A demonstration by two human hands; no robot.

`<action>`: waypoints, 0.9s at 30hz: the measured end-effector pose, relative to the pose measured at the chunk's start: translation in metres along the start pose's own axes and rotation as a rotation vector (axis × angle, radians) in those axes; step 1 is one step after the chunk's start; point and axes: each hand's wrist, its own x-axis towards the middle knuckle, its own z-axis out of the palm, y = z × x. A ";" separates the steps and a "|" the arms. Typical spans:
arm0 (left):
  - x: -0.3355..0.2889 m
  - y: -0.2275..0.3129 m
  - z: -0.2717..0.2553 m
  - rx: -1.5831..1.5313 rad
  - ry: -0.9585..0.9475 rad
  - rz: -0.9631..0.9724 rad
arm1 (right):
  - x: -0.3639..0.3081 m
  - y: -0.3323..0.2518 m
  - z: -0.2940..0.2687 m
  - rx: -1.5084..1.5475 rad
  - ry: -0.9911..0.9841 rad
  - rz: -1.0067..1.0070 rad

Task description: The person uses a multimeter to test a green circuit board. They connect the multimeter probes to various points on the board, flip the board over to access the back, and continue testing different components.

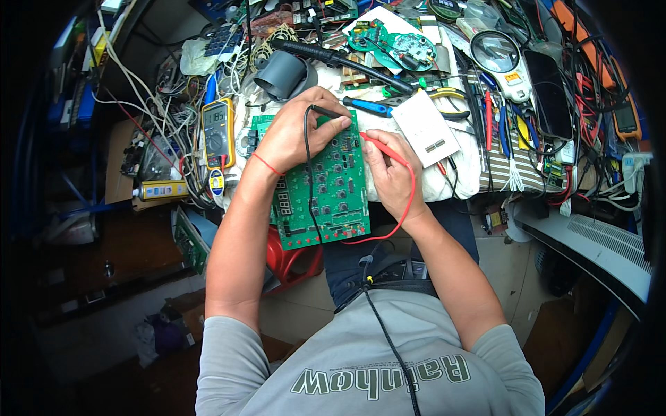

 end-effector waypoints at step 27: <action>-0.002 0.006 -0.003 0.072 -0.026 -0.026 | -0.003 0.009 0.001 -0.015 -0.048 0.035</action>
